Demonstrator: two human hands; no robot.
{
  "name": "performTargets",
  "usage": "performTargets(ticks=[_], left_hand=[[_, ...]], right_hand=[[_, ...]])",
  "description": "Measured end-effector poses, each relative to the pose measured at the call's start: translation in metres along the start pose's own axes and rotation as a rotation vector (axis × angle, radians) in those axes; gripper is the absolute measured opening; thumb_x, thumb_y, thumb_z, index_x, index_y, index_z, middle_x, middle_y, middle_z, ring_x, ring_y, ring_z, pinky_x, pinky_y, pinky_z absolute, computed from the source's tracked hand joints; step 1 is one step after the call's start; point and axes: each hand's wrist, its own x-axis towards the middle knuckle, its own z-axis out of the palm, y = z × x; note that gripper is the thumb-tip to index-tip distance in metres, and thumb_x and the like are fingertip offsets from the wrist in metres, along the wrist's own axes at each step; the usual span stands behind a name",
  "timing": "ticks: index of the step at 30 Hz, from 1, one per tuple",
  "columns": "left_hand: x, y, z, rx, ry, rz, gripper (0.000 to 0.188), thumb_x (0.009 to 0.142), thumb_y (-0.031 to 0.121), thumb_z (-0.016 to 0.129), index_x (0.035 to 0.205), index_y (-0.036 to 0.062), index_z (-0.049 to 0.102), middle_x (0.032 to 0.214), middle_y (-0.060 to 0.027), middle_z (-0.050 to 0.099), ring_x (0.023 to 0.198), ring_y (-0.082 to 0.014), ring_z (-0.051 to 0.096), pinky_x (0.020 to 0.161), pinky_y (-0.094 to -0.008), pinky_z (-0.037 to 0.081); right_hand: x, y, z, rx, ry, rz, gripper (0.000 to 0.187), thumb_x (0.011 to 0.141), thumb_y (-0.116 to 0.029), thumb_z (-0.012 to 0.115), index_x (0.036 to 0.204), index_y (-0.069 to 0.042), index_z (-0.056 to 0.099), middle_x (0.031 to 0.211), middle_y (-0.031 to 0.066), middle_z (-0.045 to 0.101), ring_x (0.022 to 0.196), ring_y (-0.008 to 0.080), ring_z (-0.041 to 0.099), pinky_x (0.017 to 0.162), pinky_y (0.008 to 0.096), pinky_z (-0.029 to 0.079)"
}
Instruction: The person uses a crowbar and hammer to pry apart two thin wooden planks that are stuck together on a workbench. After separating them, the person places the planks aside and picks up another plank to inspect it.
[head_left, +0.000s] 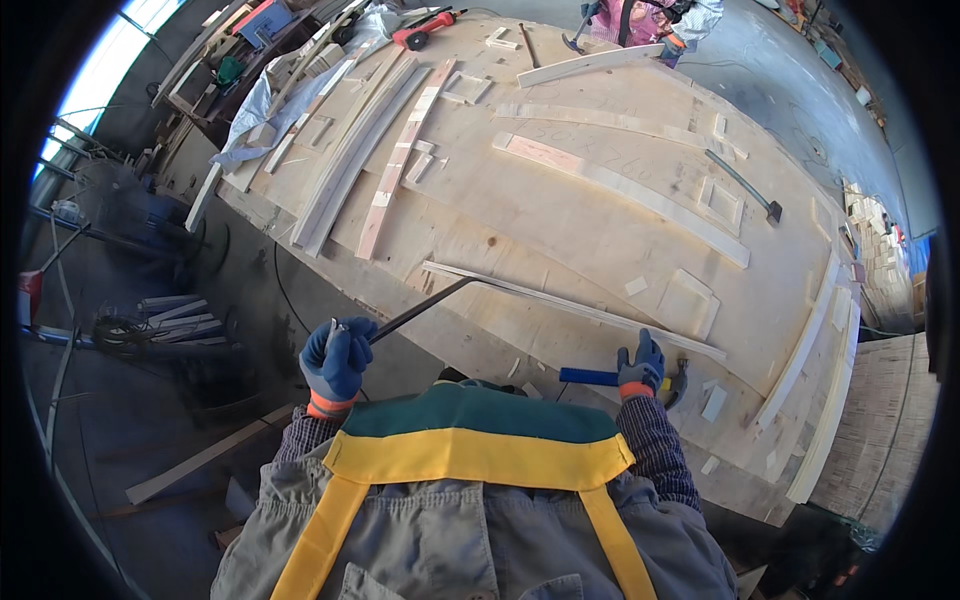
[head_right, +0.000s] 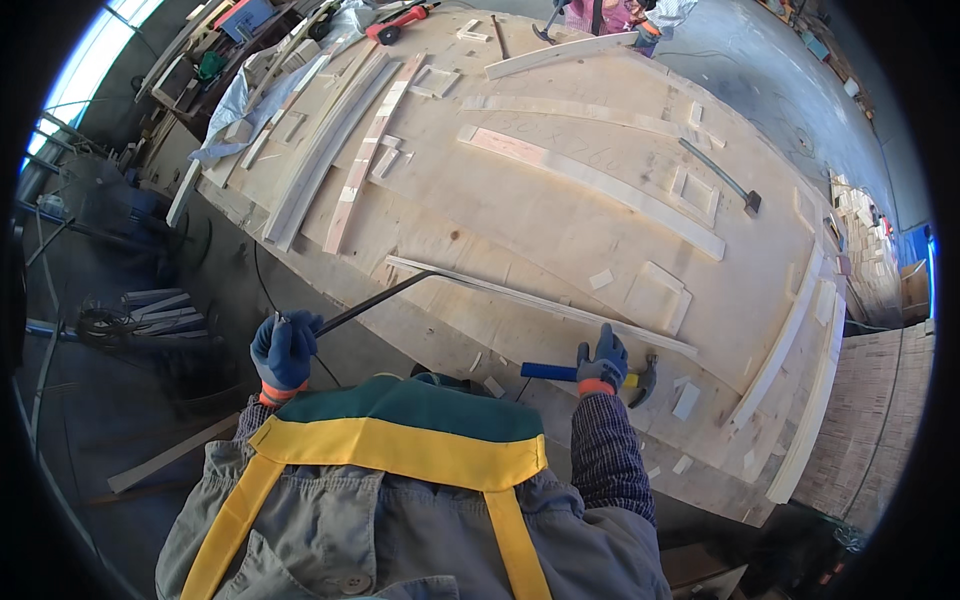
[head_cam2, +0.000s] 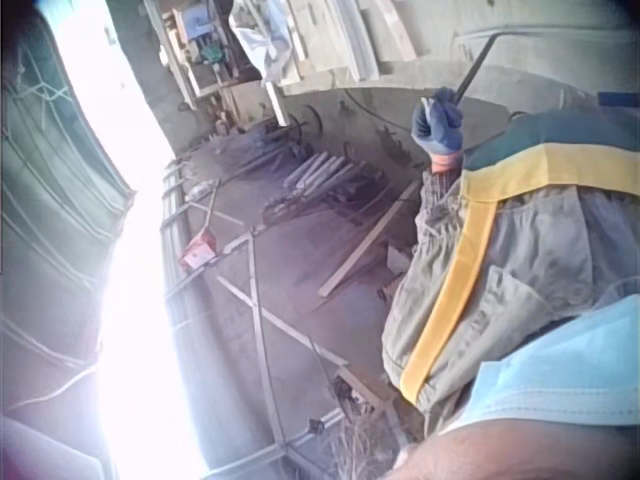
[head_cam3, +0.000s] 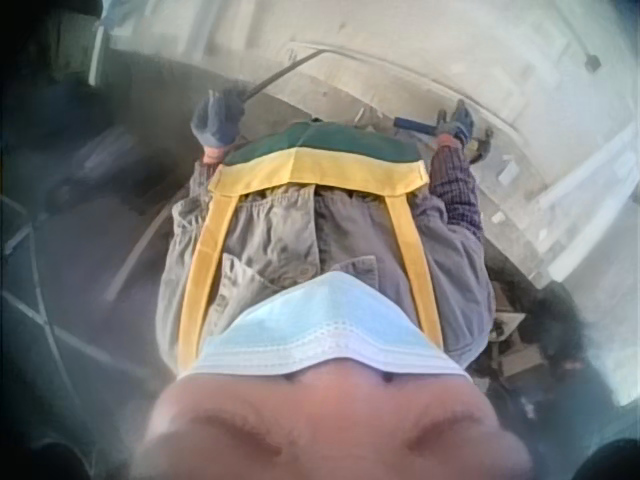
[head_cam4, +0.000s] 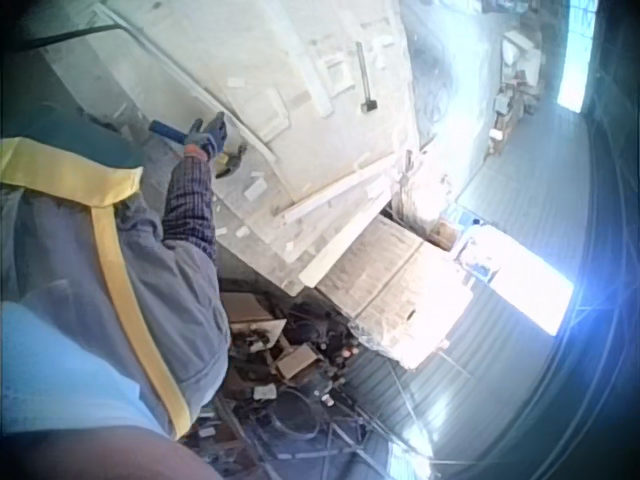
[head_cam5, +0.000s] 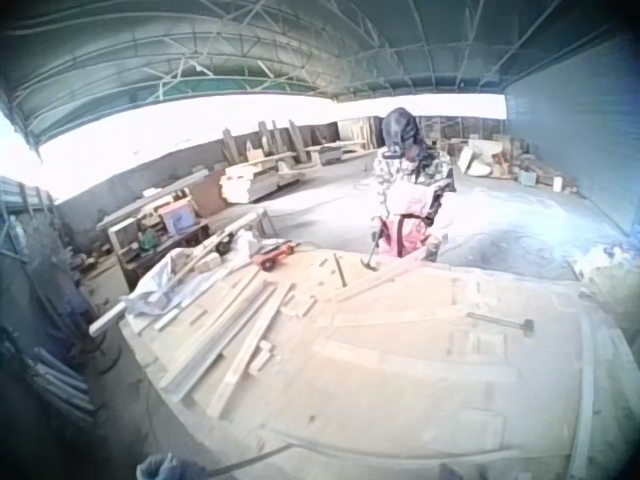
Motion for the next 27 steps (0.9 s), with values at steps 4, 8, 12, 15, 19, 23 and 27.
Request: performTargets(ticks=[4, 8, 12, 15, 19, 23, 27], left_hand=[[-0.003, -0.002, -0.004, 0.019, 0.009, -0.028, 0.026, 0.092, 0.015, 0.050, 0.087, -0.0072, 0.064, 0.053, -0.0018, 0.051, 0.047, -0.0100, 0.045, 0.068, -0.0312, 0.050], [-0.002, 0.001, -0.006, 0.047, -0.002, -0.010, 0.026, 0.091, 0.016, 0.051, 0.083, -0.0055, 0.064, 0.054, -0.0014, 0.051, 0.048, -0.0088, 0.044, 0.059, -0.0266, 0.046], [0.007, 0.008, 0.002, 0.144, 0.062, -0.104, 0.025, 0.091, 0.018, 0.053, 0.081, -0.0030, 0.062, 0.068, -0.0069, 0.062, 0.051, -0.0094, 0.048, 0.064, -0.0304, 0.047], [0.027, 0.013, 0.016, 0.120, 0.071, -0.084, 0.027, 0.090, 0.019, 0.053, 0.078, -0.0026, 0.065, 0.064, -0.0051, 0.061, 0.047, -0.0060, 0.045, 0.047, -0.0210, 0.035], [0.050, 0.021, 0.039, 0.212, -0.033, -0.184, 0.027, 0.089, 0.021, 0.055, 0.077, -0.0010, 0.063, 0.070, -0.0085, 0.065, 0.058, -0.0121, 0.057, 0.057, -0.0239, 0.045], [0.073, 0.023, 0.067, 0.246, -0.115, -0.131, 0.027, 0.090, 0.021, 0.053, 0.077, -0.0004, 0.065, 0.069, -0.0066, 0.065, 0.052, -0.0073, 0.050, 0.048, -0.0208, 0.037], [0.085, 0.019, 0.090, 0.194, -0.184, -0.225, 0.020, 0.088, 0.017, 0.057, 0.081, 0.0017, 0.069, 0.064, -0.0001, 0.062, 0.049, -0.0042, 0.045, 0.047, -0.0196, 0.035]], right_hand=[[0.055, -0.015, -0.028, -0.397, -0.204, -0.170, 0.053, 0.080, -0.038, 0.063, 0.126, -0.015, 0.051, 0.122, 0.0087, 0.055, 0.116, 0.0270, 0.049, 0.093, 0.0456, 0.041], [0.098, -0.031, -0.037, -0.629, -0.688, -0.082, 0.049, 0.080, -0.042, 0.062, 0.123, -0.018, 0.055, 0.122, 0.0053, 0.056, 0.117, 0.0251, 0.049, 0.092, 0.0442, 0.041], [0.099, -0.032, -0.040, -0.674, -0.823, -0.093, 0.049, 0.081, -0.046, 0.061, 0.122, -0.020, 0.056, 0.127, 0.0051, 0.054, 0.119, 0.0253, 0.049, 0.094, 0.0429, 0.042], [0.092, -0.029, -0.040, -0.630, -0.819, -0.039, 0.050, 0.081, -0.047, 0.061, 0.123, -0.021, 0.055, 0.129, 0.0056, 0.053, 0.120, 0.0257, 0.048, 0.096, 0.0426, 0.042], [0.092, -0.026, -0.039, -0.575, -0.790, 0.023, 0.051, 0.080, -0.047, 0.063, 0.123, -0.022, 0.055, 0.128, 0.0050, 0.054, 0.120, 0.0265, 0.049, 0.096, 0.0438, 0.042], [0.106, -0.019, -0.034, -0.533, -0.793, 0.115, 0.054, 0.078, -0.048, 0.066, 0.124, -0.023, 0.055, 0.129, 0.0046, 0.054, 0.119, 0.0273, 0.049, 0.097, 0.0450, 0.041], [0.112, -0.005, -0.024, -0.524, -0.807, 0.154, 0.055, 0.077, -0.047, 0.067, 0.125, -0.022, 0.056, 0.128, 0.0058, 0.055, 0.120, 0.0279, 0.049, 0.098, 0.0446, 0.041]])
